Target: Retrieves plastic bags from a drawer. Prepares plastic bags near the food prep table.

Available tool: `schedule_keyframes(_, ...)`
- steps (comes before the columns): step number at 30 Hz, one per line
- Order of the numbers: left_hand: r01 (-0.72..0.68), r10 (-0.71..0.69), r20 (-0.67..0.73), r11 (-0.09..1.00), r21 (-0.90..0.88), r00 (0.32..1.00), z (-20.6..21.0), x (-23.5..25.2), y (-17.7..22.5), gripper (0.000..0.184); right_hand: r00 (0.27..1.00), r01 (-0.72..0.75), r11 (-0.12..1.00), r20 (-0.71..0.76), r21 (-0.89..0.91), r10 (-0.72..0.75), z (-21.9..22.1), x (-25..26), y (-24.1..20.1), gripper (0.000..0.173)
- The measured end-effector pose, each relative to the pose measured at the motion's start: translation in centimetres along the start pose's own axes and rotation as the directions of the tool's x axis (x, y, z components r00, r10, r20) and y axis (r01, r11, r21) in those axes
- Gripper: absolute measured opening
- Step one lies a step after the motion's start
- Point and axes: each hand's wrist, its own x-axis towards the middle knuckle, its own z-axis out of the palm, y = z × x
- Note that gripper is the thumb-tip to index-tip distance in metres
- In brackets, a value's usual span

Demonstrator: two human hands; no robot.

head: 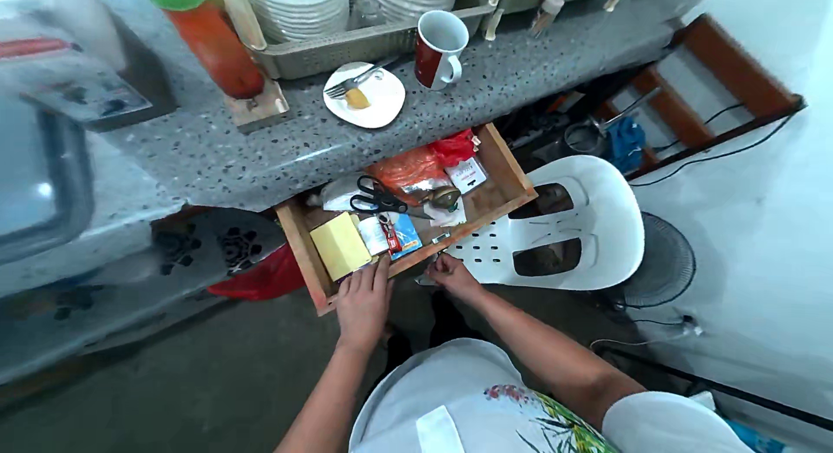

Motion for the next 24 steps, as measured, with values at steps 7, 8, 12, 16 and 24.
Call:
schedule_keyframes(7, 0.082, -0.084, 0.08, 0.996, 0.024, 0.993, 0.6, 0.0, 0.4, 0.032, 0.935, 0.11, 0.712, 0.314, -0.693, 0.161, -6.6, -2.5, -10.0, 0.043)
schedule_keyframes(8, 0.086, -0.088, 0.09, 0.996, 0.037, 0.992, 0.8, 0.0, 0.4, 0.032, 0.944, 0.189, 0.724, 0.327, -0.664, 0.054, -7.4, -2.5, -11.7, 0.034)
schedule_keyframes(12, 0.115, -0.121, 0.137, 0.992, 0.05, 0.983, 1.1, -0.2, 0.7, 0.037, 0.905, 0.42, 0.6, 0.36, -0.681, -0.225, -8.3, 3.1, -15.0, 0.026)
schedule_keyframes(16, 0.308, -0.246, 0.302, 0.934, -0.181, 0.921, -1.1, 1.3, 1.0, 0.047, 0.872, 0.476, 0.437, 0.345, -0.763, -0.348, -8.6, 10.3, -15.1, 0.032)
schedule_keyframes(24, 0.092, -0.038, 0.172, 0.943, -0.321, 0.984, -0.2, 11.8, 0.1, 0.027, 0.871, 0.394, 0.448, 0.17, -0.802, -0.462, -9.1, 12.0, -15.6, 0.042)
